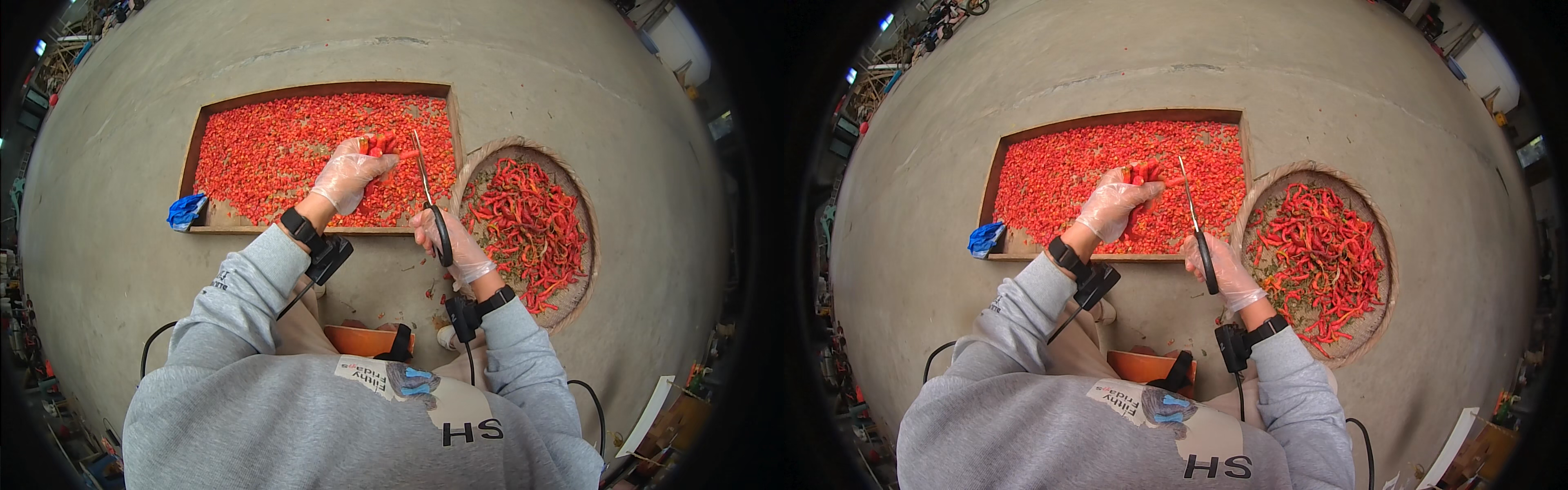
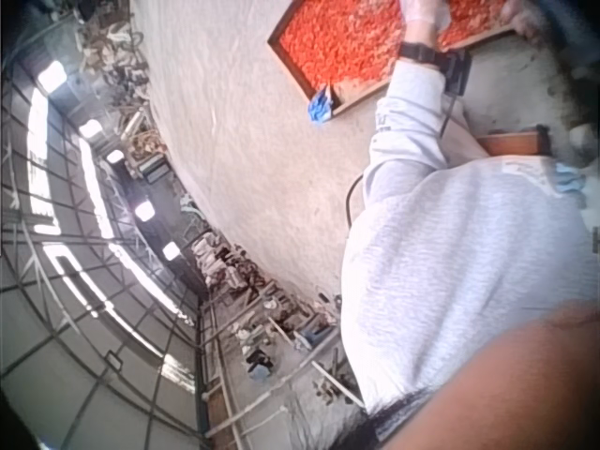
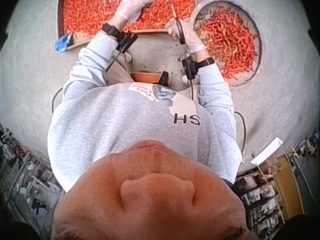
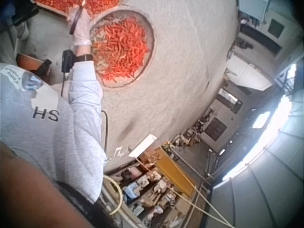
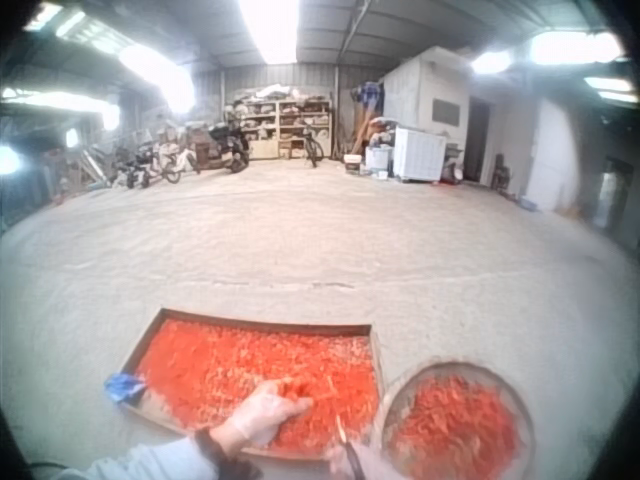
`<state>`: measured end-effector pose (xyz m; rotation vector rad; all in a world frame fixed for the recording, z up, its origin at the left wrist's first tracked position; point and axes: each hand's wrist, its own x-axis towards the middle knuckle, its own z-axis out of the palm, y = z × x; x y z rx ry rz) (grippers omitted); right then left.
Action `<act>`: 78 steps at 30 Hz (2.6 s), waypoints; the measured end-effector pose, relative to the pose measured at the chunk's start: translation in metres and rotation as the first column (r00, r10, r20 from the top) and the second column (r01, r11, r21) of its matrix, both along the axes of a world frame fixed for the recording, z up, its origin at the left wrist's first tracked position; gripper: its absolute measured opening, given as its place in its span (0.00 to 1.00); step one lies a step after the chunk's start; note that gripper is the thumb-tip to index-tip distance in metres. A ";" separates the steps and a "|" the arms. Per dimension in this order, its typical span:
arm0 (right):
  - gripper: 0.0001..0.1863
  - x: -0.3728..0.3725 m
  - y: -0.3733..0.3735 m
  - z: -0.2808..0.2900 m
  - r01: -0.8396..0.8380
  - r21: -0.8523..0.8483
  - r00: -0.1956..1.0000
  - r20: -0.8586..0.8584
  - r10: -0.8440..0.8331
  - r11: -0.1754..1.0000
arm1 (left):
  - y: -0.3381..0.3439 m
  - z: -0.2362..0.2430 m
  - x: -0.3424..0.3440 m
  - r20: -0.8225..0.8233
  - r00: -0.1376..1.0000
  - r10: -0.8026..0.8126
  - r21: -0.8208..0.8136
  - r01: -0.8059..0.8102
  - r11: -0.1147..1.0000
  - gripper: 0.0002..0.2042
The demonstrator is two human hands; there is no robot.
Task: The person uses scissors to trim the stems off red chili peppers and cuts them into small pieces, placing the pieces into a wooden tray. The stems are discarded into a woven basket.
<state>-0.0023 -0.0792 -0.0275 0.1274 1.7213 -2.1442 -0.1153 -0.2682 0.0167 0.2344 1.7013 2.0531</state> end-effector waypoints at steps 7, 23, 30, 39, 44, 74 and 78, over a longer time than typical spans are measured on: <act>0.22 -0.001 -0.001 0.006 0.114 0.005 0.993 0.027 -0.114 0.993 | 0.000 -0.003 -0.002 0.140 0.990 0.001 0.006 -0.001 1.000 0.09; 0.24 0.000 -0.002 0.003 0.105 0.018 0.993 0.054 -0.106 0.994 | -0.001 -0.001 0.000 0.058 0.994 0.088 0.056 -0.091 0.994 0.08; 0.24 0.001 -0.001 -0.006 0.001 -0.070 0.999 0.034 0.002 0.998 | -0.001 -0.003 -0.001 0.009 0.994 0.106 0.069 -0.107 0.992 0.09; 0.22 -0.002 0.000 -0.002 0.067 -0.009 0.998 0.022 -0.067 0.998 | 0.005 -0.006 0.002 0.013 0.997 0.074 0.061 -0.075 0.995 0.09; 0.21 -0.004 0.005 0.004 0.202 -0.035 0.979 0.012 -0.201 0.979 | -0.003 0.000 -0.008 0.045 0.967 0.252 0.029 -0.253 0.967 0.08; 0.22 -0.004 0.001 -0.002 0.056 -0.024 0.998 0.030 -0.055 0.998 | 0.008 -0.007 0.005 -0.053 0.989 0.138 0.089 -0.133 0.987 0.10; 0.21 -0.004 0.000 0.000 0.080 -0.011 0.996 0.039 -0.080 0.997 | 0.012 -0.006 0.008 -0.141 0.982 0.129 -0.023 -0.133 0.991 0.09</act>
